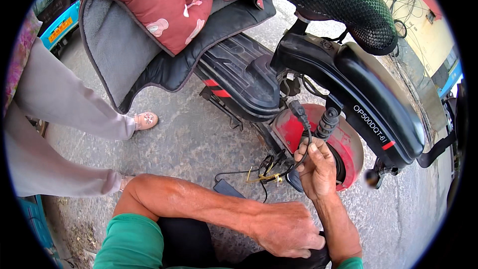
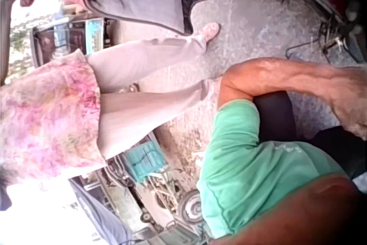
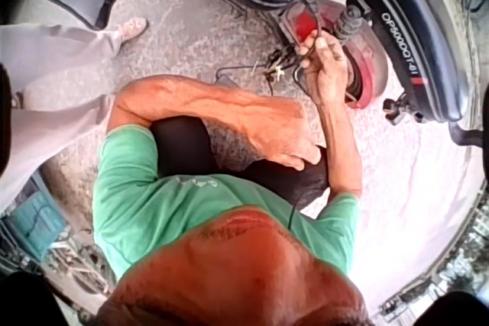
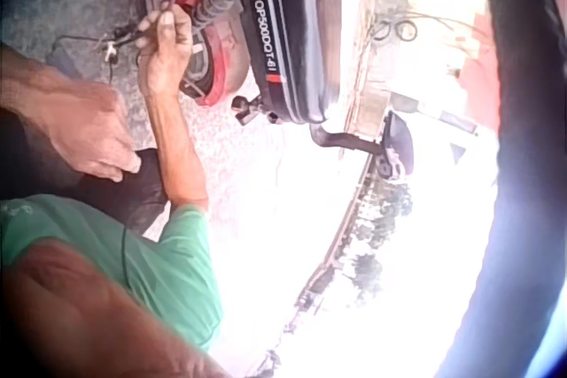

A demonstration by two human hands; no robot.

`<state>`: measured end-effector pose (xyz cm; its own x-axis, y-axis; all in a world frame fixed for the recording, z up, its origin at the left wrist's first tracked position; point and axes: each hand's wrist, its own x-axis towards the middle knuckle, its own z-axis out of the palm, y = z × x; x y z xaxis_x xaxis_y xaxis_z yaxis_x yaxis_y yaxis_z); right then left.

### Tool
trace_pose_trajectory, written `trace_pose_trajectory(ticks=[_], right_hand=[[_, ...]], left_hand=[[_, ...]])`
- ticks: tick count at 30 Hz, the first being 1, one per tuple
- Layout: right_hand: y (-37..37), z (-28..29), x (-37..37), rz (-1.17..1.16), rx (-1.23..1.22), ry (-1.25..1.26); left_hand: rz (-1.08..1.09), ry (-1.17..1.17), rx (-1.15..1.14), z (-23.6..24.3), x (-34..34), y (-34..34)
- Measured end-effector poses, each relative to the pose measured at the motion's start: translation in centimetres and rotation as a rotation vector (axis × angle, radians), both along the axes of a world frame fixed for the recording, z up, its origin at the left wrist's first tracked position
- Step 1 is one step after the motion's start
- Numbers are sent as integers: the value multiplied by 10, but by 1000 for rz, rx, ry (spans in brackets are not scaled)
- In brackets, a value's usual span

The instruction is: The person squats beside a red electric scooter and repeatedly handles a small black electrical connector near the rear suspension. They disconnect and reconnect the plug several times, manipulating the wires with both hands. A second person stands nearby but does not assist.

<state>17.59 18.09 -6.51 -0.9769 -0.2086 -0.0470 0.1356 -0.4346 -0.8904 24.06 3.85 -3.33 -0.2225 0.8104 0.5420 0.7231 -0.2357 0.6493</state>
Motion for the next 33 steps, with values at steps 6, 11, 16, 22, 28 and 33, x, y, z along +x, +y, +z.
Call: trace_pose_trajectory(ticks=[6, 11, 16, 22, 28, 33], right_hand=[[7, -2, -2, 24, -1, 18], [8, -1, -3, 32, 4, 27], [9, -2, -4, 37, -7, 50], [5, 2, -4, 9, 44, 34], [3, 3, -4, 13, 57, 35], [8, 0, -4, 39, 22, 41]], left_hand=[[-3, -180, -24, -5, -9, 3], [17, -236, -21, -12, -11, 9], [22, -255, -29, -14, -12, 10], [12, -266, -65, -13, -17, 9], [25, -285, -63, -13, -18, 8], [16, -301, -45, -11, -20, 6]])
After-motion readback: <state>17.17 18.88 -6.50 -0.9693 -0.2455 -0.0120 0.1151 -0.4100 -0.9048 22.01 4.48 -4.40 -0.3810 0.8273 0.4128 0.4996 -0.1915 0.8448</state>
